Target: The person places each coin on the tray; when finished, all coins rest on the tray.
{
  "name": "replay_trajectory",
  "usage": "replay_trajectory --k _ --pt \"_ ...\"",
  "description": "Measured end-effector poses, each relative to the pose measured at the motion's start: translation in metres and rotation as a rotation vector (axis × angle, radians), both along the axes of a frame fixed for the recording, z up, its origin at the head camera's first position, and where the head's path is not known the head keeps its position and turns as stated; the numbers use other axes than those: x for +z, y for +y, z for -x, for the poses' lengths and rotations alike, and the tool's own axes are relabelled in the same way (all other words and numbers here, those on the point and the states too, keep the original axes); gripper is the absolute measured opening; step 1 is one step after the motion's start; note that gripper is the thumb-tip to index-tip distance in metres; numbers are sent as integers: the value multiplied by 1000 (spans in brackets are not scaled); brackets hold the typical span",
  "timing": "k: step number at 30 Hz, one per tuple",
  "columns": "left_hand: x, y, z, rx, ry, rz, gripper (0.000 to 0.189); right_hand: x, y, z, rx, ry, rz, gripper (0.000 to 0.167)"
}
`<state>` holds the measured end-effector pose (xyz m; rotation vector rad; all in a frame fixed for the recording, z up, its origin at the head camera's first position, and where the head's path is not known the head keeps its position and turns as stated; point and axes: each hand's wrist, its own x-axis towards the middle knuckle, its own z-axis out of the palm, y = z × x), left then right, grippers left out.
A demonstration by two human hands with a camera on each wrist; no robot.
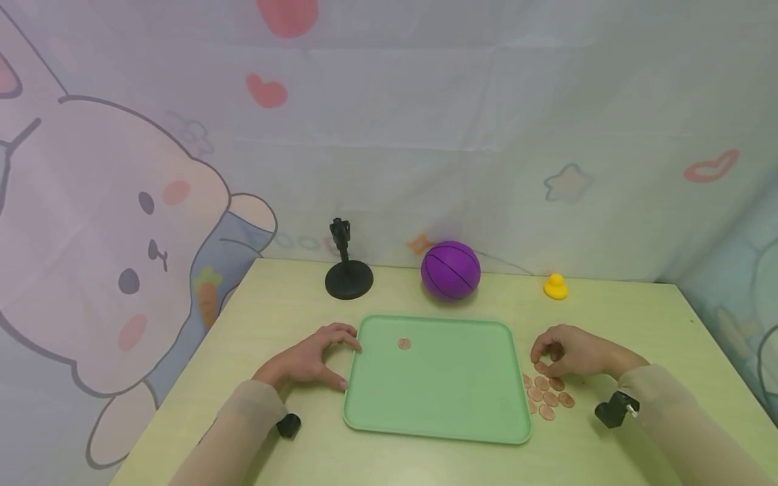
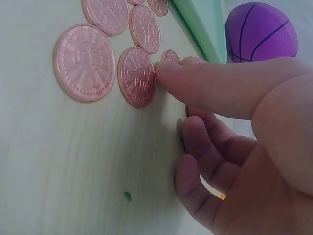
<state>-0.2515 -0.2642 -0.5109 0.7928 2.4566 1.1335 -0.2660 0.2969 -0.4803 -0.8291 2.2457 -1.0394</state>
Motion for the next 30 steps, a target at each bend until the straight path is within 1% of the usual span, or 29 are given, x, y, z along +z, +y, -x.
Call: replay_trajectory --k 4,15,22,30 --pt "-1 0 0 -2 3 7 63 0 0 0 13 5 -10 12" --pt "-2 -1 1 0 17 -7 63 0 2 1 19 -52 -4 12" --pt "-4 -1 2 -7 23 -10 63 1 2 3 27 -29 -31 11" --pt "-3 -1 2 -7 32 -5 63 2 1 1 48 -25 -9 10"
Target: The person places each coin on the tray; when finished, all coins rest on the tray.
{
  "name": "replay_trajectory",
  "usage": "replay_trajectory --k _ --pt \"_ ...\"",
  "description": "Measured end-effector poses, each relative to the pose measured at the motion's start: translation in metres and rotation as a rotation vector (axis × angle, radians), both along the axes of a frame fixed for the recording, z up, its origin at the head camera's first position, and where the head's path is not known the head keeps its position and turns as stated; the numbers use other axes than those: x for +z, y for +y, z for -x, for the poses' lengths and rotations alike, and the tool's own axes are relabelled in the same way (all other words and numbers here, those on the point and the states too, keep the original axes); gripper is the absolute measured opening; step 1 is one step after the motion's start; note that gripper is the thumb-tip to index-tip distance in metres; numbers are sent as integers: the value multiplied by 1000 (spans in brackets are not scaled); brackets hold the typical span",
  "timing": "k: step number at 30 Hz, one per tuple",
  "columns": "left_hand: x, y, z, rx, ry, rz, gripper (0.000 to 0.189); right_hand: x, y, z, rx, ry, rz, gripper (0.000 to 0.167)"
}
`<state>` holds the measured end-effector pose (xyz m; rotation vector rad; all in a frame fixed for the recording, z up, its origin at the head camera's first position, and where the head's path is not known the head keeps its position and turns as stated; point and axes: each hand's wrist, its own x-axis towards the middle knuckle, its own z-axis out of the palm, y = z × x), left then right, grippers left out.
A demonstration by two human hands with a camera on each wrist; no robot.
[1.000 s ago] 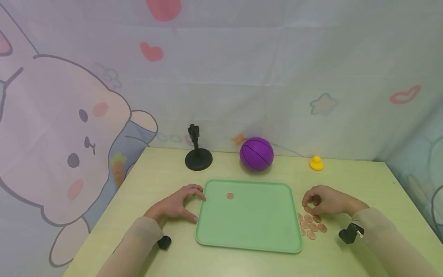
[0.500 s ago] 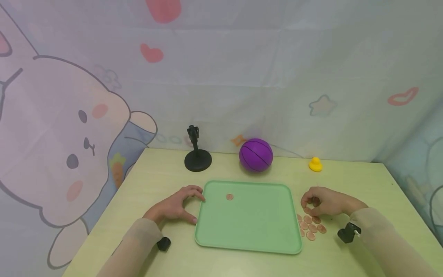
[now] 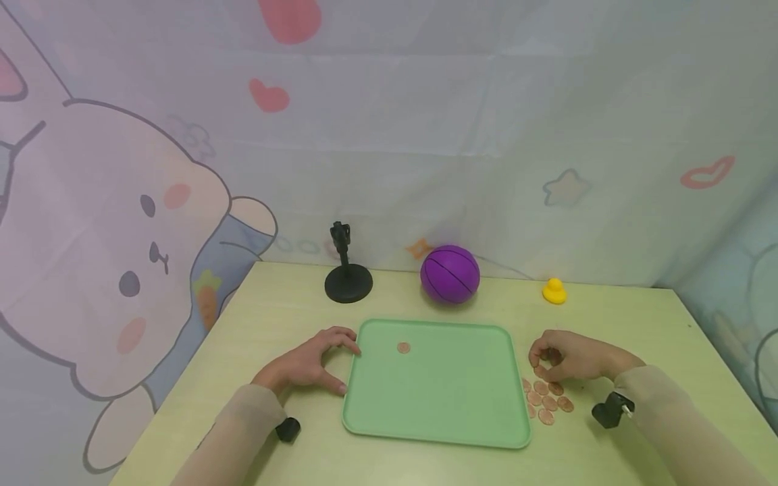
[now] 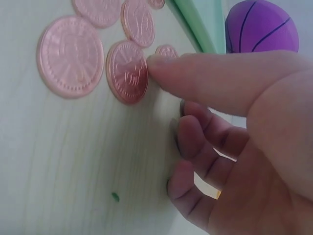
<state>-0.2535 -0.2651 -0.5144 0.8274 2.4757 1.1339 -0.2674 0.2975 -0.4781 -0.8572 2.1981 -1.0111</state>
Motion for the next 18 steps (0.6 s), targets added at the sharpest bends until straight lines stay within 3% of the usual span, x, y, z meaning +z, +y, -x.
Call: replay_trajectory --k 18 --pt "-1 0 -1 3 -6 4 63 1 -7 -6 -46 68 4 14"
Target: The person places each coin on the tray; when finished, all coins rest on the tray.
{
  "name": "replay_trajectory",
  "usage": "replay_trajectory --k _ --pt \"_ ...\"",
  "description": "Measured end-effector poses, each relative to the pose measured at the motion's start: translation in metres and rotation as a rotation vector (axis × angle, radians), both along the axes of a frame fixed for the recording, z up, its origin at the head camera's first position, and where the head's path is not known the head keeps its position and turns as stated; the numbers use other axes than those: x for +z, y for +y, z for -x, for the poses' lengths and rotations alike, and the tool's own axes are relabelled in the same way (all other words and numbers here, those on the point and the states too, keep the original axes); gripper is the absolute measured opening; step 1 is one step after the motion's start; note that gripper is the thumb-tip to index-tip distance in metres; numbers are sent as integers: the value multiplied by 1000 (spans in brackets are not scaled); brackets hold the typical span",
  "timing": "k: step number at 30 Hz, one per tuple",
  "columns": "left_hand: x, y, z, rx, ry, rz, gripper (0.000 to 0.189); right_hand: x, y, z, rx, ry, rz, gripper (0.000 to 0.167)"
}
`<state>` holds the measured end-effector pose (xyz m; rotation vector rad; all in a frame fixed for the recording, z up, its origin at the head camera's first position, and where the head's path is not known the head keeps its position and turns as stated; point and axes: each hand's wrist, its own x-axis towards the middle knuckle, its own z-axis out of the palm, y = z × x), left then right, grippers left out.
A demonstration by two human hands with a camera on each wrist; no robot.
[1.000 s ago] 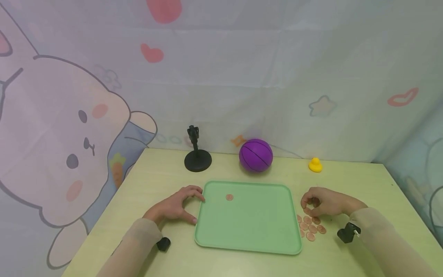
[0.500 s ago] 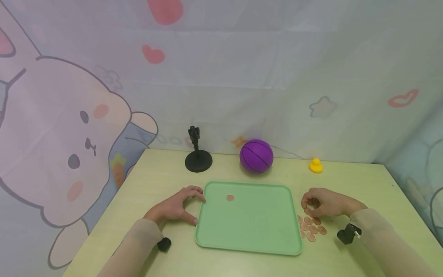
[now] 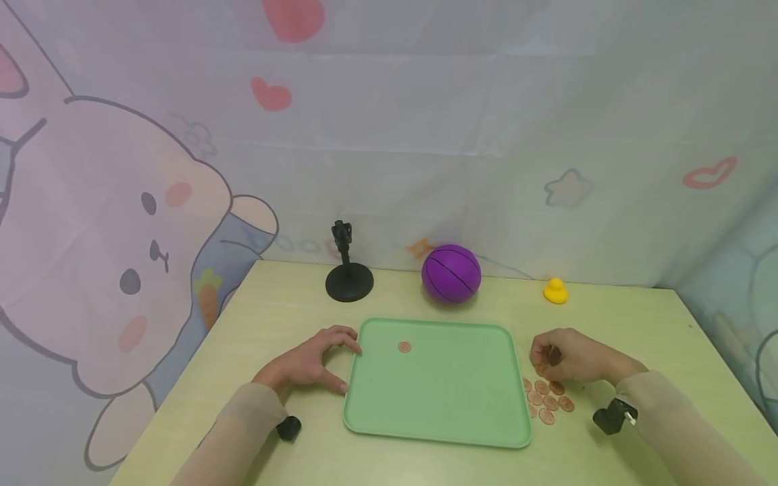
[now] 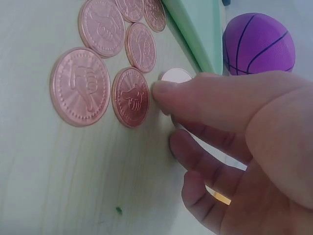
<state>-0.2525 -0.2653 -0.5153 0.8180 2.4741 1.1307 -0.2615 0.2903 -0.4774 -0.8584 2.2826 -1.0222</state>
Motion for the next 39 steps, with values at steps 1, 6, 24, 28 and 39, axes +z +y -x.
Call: replay_trajectory --k 1,6,24,28,39 --pt "0 0 0 0 -2 -2 63 1 -1 0 1 -1 2 13" --pt "0 0 0 -5 0 -16 63 3 -4 -1 -18 56 -29 13" --pt "2 1 0 8 -27 -16 62 1 0 3 -80 159 -69 21" --pt "3 1 0 8 -21 -12 62 1 0 2 -92 148 -74 24" --pt "2 1 -1 2 -16 -18 63 -2 1 1 -108 161 -77 21"
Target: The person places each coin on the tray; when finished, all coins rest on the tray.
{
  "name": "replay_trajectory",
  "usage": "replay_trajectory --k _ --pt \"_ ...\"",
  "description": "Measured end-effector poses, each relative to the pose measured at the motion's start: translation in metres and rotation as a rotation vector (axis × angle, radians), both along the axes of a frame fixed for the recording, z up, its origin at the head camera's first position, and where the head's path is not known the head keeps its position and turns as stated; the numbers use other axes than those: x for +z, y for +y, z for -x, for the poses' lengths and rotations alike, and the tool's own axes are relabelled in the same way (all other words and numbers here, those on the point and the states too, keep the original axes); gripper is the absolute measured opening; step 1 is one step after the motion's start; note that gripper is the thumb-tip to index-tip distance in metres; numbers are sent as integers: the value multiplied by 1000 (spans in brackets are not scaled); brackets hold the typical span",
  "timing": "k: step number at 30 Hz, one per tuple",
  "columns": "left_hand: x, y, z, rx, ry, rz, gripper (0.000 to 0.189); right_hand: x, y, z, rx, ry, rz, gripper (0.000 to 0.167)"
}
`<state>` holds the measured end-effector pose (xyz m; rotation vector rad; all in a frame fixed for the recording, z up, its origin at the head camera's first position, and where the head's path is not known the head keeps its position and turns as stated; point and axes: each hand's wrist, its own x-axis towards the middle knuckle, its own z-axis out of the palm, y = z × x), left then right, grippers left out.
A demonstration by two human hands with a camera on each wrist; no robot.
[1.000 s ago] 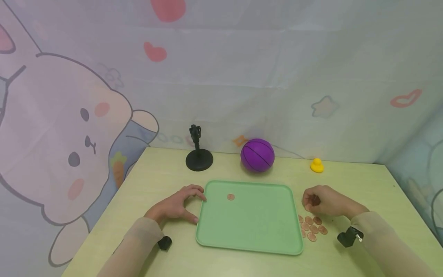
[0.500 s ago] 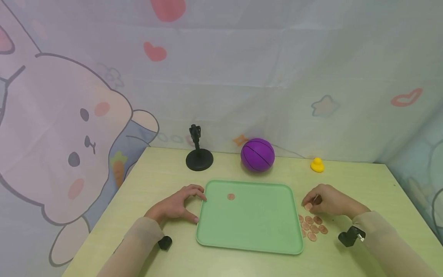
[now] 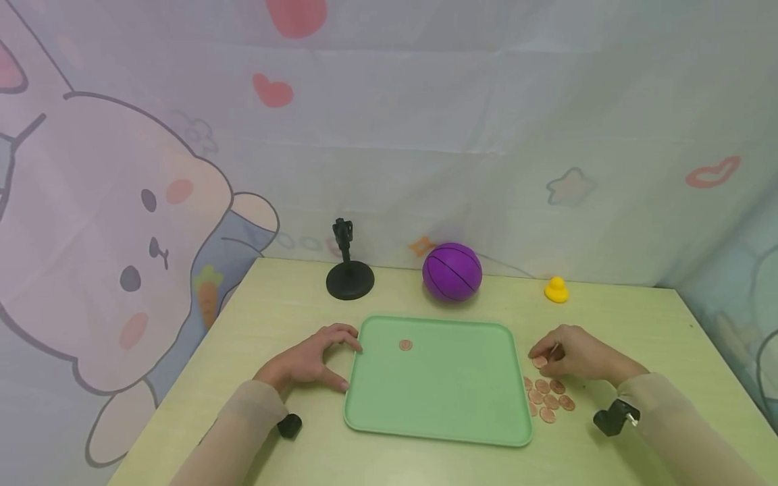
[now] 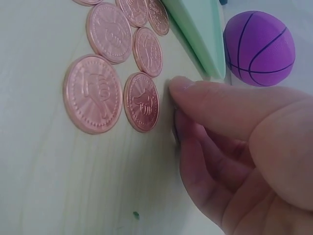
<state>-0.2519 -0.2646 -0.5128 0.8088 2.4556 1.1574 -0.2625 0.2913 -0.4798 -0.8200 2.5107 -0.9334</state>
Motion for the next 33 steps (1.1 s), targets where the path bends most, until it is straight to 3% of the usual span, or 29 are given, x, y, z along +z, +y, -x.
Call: replay_trajectory --k 8,18,27,33 --pt "-1 -1 2 2 14 23 63 0 -1 -1 -1 62 0 13" --pt "-1 -1 1 -4 18 23 63 -3 0 -6 -56 150 -22 20" --pt "-2 -1 1 -4 16 20 63 -5 -5 -1 -123 165 33 27" --pt "-4 -1 2 -2 23 11 62 -2 -27 5 -69 195 99 28"
